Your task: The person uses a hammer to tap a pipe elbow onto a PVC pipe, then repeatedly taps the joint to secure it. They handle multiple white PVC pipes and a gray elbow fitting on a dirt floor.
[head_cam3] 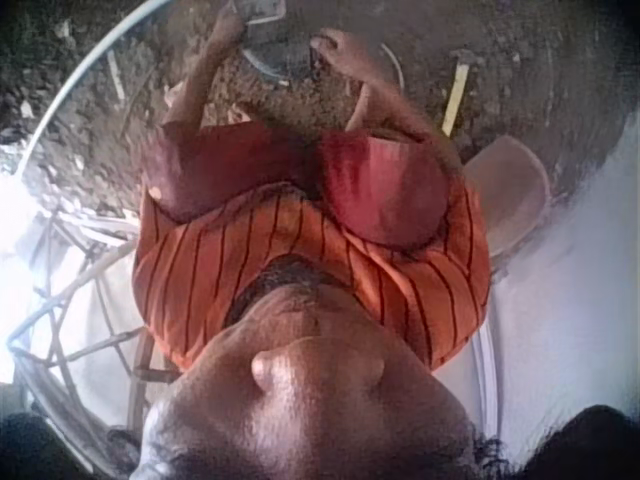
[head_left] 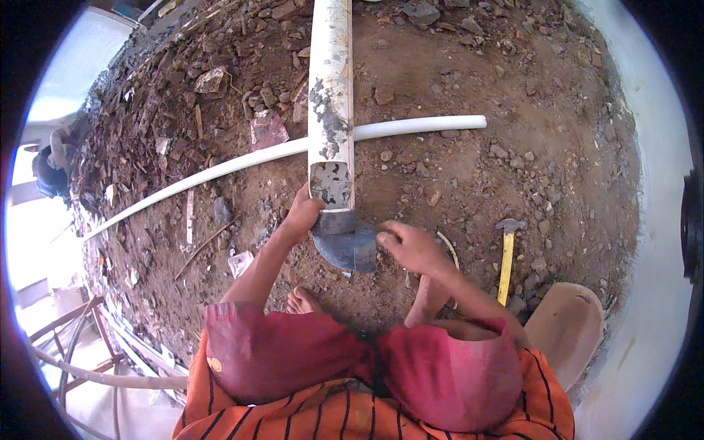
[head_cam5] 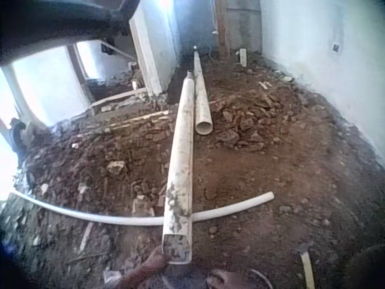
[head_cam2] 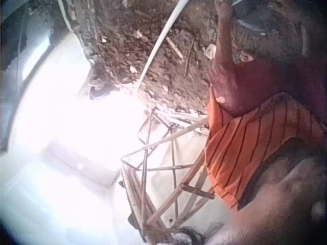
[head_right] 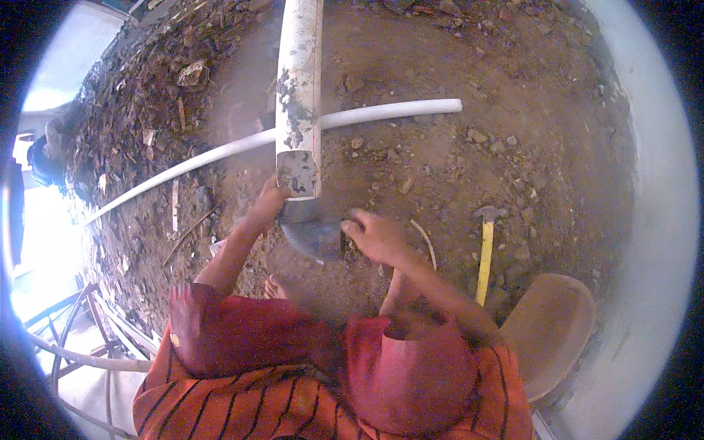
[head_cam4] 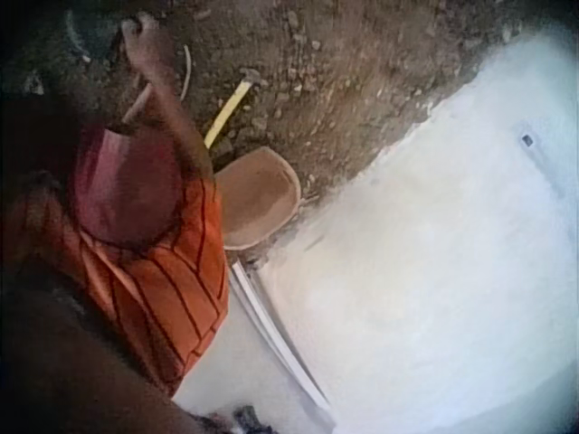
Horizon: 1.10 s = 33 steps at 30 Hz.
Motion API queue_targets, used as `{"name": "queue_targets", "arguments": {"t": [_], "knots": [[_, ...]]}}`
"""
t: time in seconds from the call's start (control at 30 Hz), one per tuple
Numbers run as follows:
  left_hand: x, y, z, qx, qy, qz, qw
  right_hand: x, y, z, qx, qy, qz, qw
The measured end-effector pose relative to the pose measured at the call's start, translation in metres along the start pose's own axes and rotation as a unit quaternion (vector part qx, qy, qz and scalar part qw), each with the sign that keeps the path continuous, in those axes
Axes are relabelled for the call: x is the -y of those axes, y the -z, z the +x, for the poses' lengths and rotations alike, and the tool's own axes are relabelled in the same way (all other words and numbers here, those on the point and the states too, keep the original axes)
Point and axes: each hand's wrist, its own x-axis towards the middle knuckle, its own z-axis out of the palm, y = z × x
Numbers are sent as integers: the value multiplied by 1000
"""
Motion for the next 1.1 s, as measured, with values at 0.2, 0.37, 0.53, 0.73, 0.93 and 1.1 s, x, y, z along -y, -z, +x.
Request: {"name": "queue_targets", "arguments": {"t": [0.2, 0.37, 0.53, 0.73, 0.93, 1.1], "knots": [[6, 43, -21, 14, -79, 110, 991, -32, 32, -10, -104, 19, 15, 994], [33, 83, -36, 5, 17, 95, 995, -33, 40, -1, -92, -39, 18, 995], [89, 116, -73, 19, -30, 191, 981, -24, 19, 54, -7, 31, 128, 991], [123, 168, -144, -11, -5, 179, 984, 66, 4, 150, 61, 70, 293, 952], [93, 180, -200, -63, 0, 238, 969, 128, -40, 236, 167, 71, 552, 814], [109, 187, -232, -90, 10, 294, 952, 152, -92, 251, 211, 96, 660, 715]]}}
